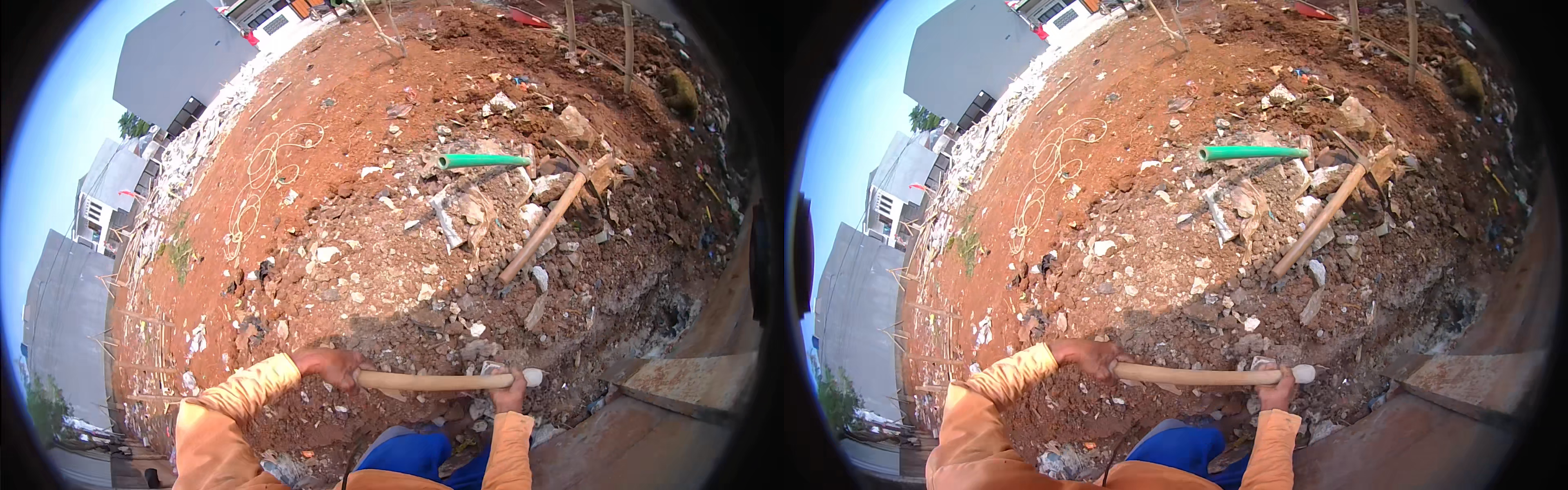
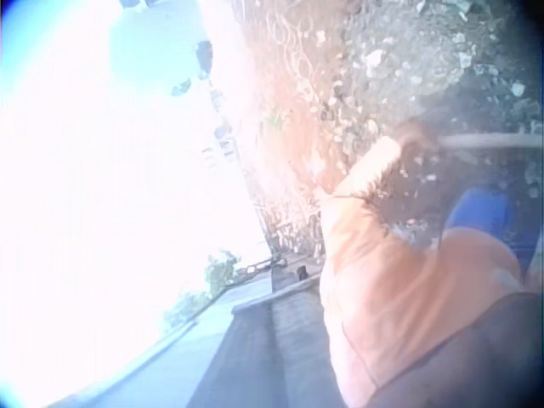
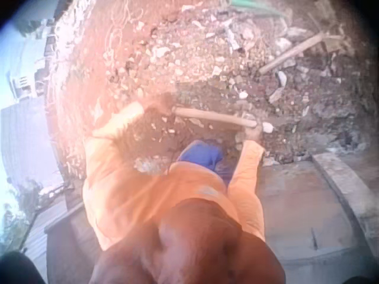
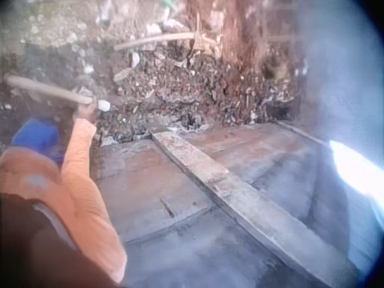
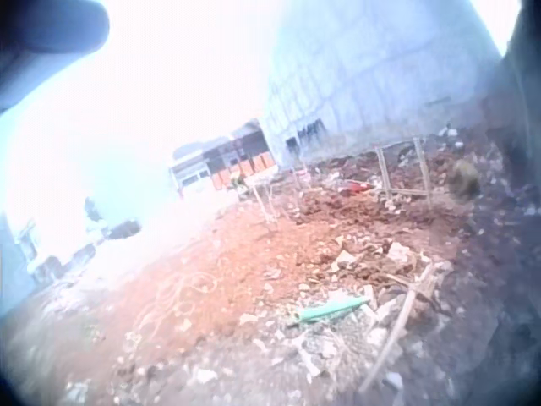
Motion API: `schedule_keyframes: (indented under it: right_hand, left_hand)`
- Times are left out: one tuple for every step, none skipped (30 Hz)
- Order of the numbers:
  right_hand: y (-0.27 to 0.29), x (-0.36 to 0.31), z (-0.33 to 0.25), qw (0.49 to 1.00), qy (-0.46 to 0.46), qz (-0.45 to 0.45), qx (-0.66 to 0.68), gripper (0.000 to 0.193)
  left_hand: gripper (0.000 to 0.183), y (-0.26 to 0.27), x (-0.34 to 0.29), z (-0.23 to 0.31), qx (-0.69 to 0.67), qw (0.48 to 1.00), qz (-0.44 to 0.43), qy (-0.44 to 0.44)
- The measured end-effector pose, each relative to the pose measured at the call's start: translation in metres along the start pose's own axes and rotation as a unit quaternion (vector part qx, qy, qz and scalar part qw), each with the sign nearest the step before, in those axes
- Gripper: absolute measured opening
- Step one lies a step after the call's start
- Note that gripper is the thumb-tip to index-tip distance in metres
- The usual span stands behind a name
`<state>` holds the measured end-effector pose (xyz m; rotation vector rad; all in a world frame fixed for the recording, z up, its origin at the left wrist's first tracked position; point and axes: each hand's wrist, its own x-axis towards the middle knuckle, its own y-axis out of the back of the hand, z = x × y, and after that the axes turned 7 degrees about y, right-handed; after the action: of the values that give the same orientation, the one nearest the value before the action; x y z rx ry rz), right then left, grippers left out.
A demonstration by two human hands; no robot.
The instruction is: The person digs and breaks up soil and rocky debris along the base of a concrete structure using a hoe.
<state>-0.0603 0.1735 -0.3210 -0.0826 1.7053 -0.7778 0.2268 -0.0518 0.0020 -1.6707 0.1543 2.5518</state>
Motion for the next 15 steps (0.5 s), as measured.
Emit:
schedule_keyframes:
  right_hand:
    - [-0.037,-0.033,0.077,0.995,-0.066,-0.062,0.031,0.009]
    - [-0.065,-0.064,0.115,0.985,-0.133,-0.101,0.034,0.008]
    - [-0.086,-0.083,0.157,0.976,-0.181,-0.115,0.034,0.010]
    - [-0.112,-0.127,0.205,0.963,-0.247,-0.109,-0.011,0.015]
    - [-0.124,-0.160,0.242,0.940,-0.301,-0.155,-0.030,0.018]
    - [-0.144,-0.207,0.255,0.927,-0.331,-0.163,-0.066,0.015]
    - [-0.150,-0.219,0.253,0.911,-0.354,-0.202,-0.067,0.018]
    - [-0.152,-0.236,0.247,0.909,-0.353,-0.205,-0.080,0.018]
    - [-0.155,-0.256,0.241,0.903,-0.356,-0.218,-0.100,0.017]
    - [-0.158,-0.268,0.239,0.898,-0.357,-0.231,-0.116,0.016]
    - [-0.151,-0.266,0.229,0.890,-0.379,-0.220,-0.129,0.018]
    - [-0.148,-0.277,0.216,0.899,-0.343,-0.203,-0.182,0.018]
    - [-0.137,-0.259,0.191,0.899,-0.307,-0.218,-0.221,0.019]
    - [-0.127,-0.237,0.160,0.906,-0.279,-0.186,-0.259,0.017]
    - [-0.111,-0.220,0.136,0.912,-0.246,-0.156,-0.288,0.013]
  left_hand:
    - [0.042,0.017,-0.049,-0.065,0.101,0.986,0.117,-0.065]
    - [0.031,0.036,-0.110,-0.046,0.122,0.973,0.135,0.144]
    - [0.023,0.047,-0.156,-0.082,0.257,0.916,0.269,0.147]
    - [0.018,0.047,-0.212,-0.130,0.297,0.849,0.338,0.276]
    - [0.016,0.040,-0.263,-0.181,0.336,0.771,0.413,0.350]
    - [0.017,0.019,-0.295,-0.183,0.355,0.729,0.472,0.345]
    - [0.018,0.011,-0.310,-0.158,0.364,0.715,0.487,0.346]
    - [0.019,-0.009,-0.331,-0.145,0.367,0.696,0.498,0.365]
    - [0.018,-0.032,-0.343,-0.145,0.336,0.705,0.500,0.374]
    - [0.020,-0.056,-0.345,-0.150,0.308,0.714,0.501,0.380]
    - [0.020,-0.084,-0.332,-0.199,0.284,0.733,0.512,0.346]
    - [0.020,-0.122,-0.314,-0.253,0.258,0.750,0.521,0.316]
    - [0.019,-0.138,-0.270,-0.250,0.226,0.781,0.515,0.271]
    - [0.022,-0.146,-0.234,-0.207,0.216,0.825,0.456,0.256]
    - [0.028,-0.172,-0.195,-0.204,0.177,0.837,0.467,0.223]
